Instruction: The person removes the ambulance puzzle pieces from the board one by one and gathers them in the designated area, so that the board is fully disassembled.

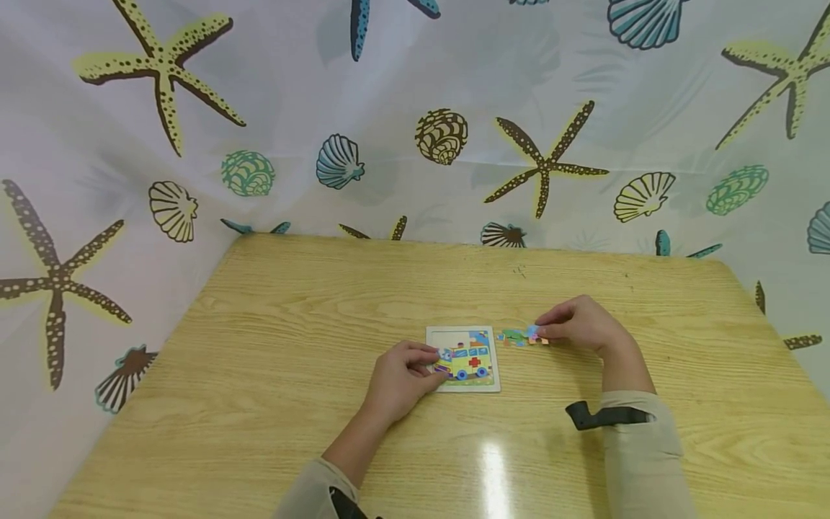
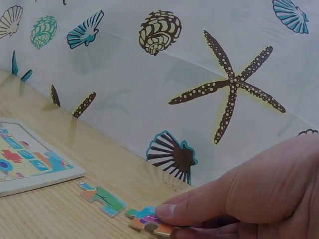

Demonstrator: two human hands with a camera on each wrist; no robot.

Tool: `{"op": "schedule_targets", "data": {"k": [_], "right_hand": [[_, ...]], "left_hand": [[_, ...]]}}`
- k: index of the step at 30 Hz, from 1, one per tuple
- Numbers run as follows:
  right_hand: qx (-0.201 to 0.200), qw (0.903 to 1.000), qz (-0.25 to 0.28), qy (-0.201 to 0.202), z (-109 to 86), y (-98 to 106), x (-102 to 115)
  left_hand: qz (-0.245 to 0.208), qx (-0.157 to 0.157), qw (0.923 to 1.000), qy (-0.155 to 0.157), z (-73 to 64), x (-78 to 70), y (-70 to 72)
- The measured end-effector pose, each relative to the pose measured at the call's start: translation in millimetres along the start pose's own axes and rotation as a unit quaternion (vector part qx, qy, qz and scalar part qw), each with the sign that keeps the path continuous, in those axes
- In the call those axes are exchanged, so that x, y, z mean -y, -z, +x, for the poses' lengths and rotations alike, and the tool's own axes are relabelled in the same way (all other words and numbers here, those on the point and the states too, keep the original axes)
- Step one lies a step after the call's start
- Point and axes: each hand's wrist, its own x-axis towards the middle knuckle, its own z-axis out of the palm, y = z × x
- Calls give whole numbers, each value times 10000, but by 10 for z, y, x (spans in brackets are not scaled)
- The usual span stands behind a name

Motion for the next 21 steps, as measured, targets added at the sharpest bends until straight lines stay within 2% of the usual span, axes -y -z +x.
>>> {"op": "schedule_targets", "data": {"k": [4, 10, 16, 21], "right_hand": [[-26, 9999, -93, 28, 3, -3, 3], [-95, 9986, -511, 106, -2, -12, 63], [-364, 9943, -1006, -11, 4, -38, 101], [-561, 9923, -1097, -153, 22, -66, 110]], "left_hand": [[-85, 36, 9999, 46, 0, -11, 1], [-161, 12, 9998, 73, -3, -22, 9], [-166, -20, 9999, 40, 1, -18, 13], [-237, -28, 9997, 108, -4, -8, 10]]}}
